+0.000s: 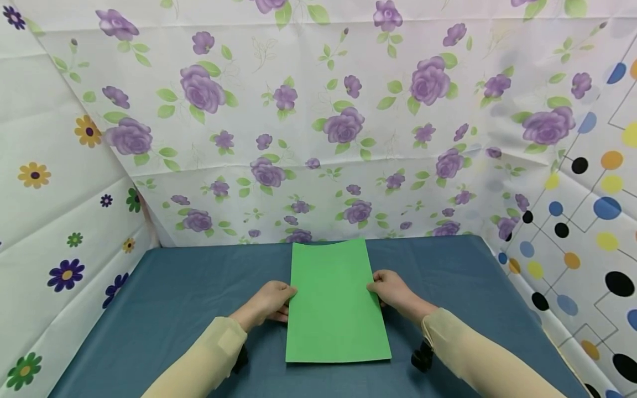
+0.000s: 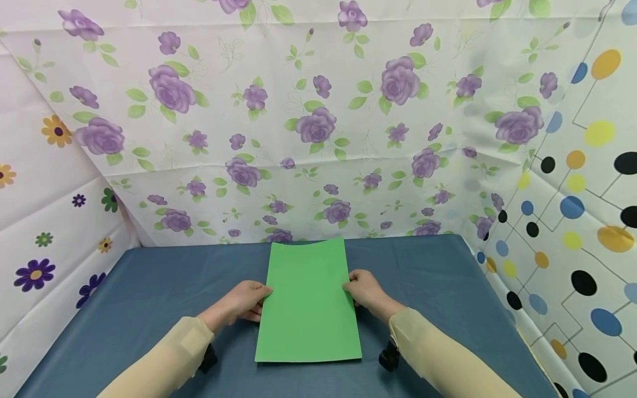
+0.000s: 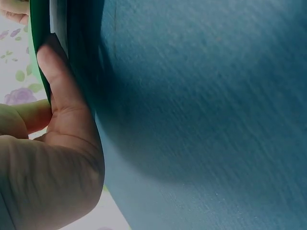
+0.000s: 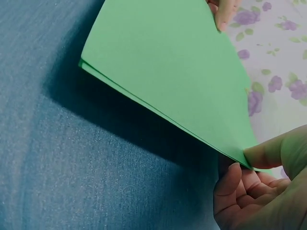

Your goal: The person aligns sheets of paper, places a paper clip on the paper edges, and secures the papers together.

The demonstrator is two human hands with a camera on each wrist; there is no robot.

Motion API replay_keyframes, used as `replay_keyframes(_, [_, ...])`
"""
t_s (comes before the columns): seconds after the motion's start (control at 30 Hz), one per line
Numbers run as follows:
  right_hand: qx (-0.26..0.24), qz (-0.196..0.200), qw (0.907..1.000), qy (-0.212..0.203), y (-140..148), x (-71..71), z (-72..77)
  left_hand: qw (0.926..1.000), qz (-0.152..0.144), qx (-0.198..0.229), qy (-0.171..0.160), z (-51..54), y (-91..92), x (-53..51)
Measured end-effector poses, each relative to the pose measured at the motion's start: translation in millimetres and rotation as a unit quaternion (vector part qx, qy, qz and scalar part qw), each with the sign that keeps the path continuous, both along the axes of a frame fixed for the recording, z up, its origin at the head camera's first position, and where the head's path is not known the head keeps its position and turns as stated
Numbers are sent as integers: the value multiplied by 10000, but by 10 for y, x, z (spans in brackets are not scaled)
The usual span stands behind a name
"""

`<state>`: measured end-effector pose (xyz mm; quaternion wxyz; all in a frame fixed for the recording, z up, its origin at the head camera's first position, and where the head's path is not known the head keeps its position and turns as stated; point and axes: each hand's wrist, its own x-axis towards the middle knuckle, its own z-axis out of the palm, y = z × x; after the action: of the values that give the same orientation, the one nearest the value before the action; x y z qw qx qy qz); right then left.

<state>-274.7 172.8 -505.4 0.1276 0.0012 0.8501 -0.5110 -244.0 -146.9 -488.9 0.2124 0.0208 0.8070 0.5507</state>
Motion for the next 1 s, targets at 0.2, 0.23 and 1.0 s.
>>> replay_keyframes(0.2, [63, 59, 10000, 48, -3, -4, -8, 9997, -41, -222, 92, -4, 5, -19])
replay_keyframes(0.23, [55, 65, 10000, 46, -1, -5, -13, 9997, -35, -240, 82, -9, 4, -24])
replay_keyframes(1.0, [646, 158, 9973, 322, 5, 39, -89, 9891, -218, -1371, 486, -37, 10, -18])
